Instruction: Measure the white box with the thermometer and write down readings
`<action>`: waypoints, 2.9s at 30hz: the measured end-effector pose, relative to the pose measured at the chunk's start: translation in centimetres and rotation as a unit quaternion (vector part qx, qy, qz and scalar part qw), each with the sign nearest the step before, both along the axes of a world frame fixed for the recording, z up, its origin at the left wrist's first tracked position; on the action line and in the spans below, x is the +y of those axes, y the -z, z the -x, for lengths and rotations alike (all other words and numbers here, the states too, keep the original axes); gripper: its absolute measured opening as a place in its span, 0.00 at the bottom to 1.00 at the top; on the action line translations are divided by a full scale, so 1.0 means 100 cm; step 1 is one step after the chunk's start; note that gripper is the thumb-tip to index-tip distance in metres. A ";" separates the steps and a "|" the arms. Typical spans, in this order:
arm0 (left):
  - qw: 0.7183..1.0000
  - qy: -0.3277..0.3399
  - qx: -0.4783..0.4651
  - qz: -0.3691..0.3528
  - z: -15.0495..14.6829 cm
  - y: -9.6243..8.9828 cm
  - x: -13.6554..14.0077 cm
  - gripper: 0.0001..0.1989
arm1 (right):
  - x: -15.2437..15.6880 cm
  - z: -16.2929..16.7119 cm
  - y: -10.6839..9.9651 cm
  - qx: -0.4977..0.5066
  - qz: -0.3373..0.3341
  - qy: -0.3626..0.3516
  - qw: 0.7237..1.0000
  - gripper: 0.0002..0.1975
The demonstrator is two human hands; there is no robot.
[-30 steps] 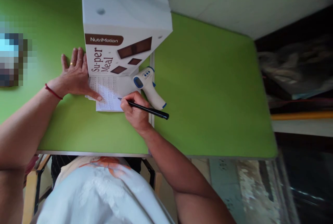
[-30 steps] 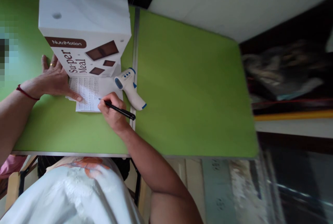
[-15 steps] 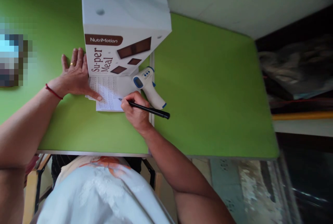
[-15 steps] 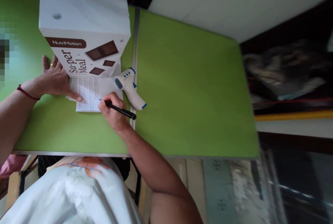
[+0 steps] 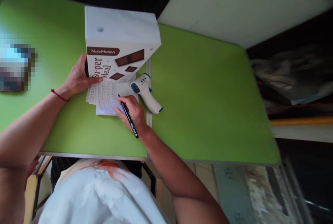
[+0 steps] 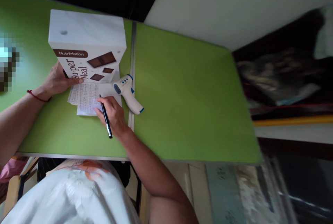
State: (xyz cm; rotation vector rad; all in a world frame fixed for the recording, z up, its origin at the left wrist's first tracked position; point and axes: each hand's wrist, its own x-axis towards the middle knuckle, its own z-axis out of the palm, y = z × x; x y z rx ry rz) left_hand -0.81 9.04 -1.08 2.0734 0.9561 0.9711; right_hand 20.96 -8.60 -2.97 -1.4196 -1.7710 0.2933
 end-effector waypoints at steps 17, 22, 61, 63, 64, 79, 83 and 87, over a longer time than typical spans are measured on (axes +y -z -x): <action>0.985 -0.043 -0.061 0.156 0.003 -0.022 -0.020 0.39 | -0.008 0.000 0.002 -0.259 0.051 -0.017 0.964 0.29; 0.991 -0.036 -0.026 0.124 0.005 -0.021 -0.020 0.38 | 0.000 -0.004 0.000 -0.245 -0.004 0.017 0.969 0.26; 0.995 -0.011 -0.018 0.097 0.003 -0.023 -0.022 0.35 | 0.034 0.045 -0.029 0.503 0.223 0.023 0.835 0.18; 0.994 -0.009 -0.021 0.103 0.004 -0.023 -0.022 0.35 | 0.034 0.045 -0.027 0.506 0.225 0.007 0.833 0.18; 0.994 -0.009 -0.021 0.105 0.005 -0.023 -0.022 0.35 | 0.034 0.045 -0.027 0.506 0.227 0.004 0.832 0.18; 0.995 0.009 -0.014 0.102 0.008 -0.024 -0.019 0.34 | 0.035 0.046 -0.025 0.536 0.240 0.000 0.810 0.19; 0.995 0.008 -0.006 0.095 0.009 -0.021 -0.017 0.34 | 0.034 0.045 -0.023 0.531 0.237 0.004 0.814 0.19; 0.996 0.007 -0.003 0.093 0.009 -0.020 -0.016 0.34 | 0.034 0.045 -0.024 0.530 0.237 0.004 0.815 0.20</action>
